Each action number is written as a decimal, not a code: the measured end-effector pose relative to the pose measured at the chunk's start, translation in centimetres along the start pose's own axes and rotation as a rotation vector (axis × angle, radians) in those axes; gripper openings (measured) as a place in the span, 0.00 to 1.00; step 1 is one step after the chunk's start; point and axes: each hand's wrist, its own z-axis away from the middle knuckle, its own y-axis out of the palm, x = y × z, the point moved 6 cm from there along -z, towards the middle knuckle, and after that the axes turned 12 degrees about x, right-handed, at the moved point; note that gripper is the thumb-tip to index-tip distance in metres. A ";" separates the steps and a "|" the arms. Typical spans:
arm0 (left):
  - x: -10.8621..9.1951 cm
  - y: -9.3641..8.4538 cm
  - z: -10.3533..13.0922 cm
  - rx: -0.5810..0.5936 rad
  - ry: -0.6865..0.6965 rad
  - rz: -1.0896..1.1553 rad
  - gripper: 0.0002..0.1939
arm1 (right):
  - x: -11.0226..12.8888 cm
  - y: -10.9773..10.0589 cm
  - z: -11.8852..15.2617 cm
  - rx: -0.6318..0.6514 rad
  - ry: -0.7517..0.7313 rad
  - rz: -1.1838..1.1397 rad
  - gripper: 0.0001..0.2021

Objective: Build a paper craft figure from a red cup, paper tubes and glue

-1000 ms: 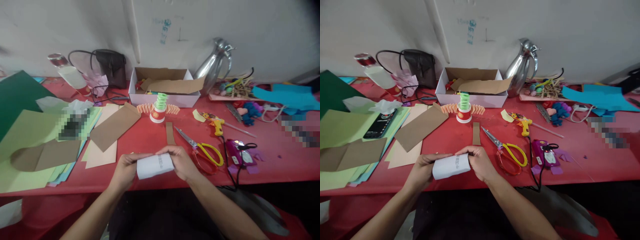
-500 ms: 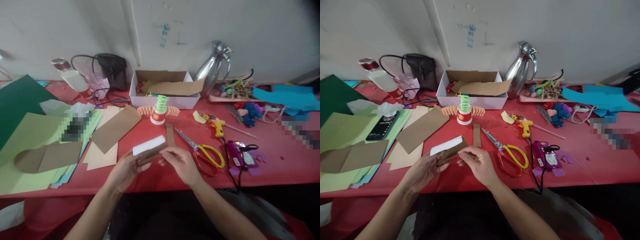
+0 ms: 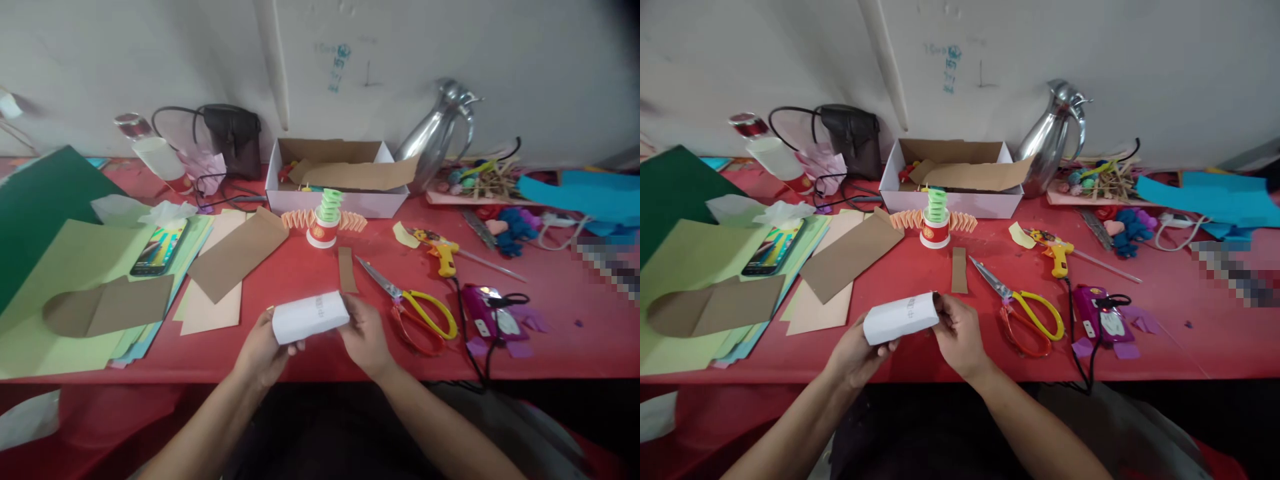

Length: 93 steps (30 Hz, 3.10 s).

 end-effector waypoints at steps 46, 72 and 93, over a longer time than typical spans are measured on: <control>-0.6 -1.0 -1.0 0.001 0.264 -0.250 0.15 | -1.9 1.1 -0.4 -0.052 0.209 -0.311 0.09; -2.3 -1.1 1.4 -0.028 0.538 -0.287 0.11 | 0.8 1.4 0.1 -0.001 0.063 -0.382 0.09; -2.8 -0.5 -0.5 -0.064 0.614 -0.200 0.22 | -2.1 1.9 -1.8 0.002 0.276 -0.595 0.11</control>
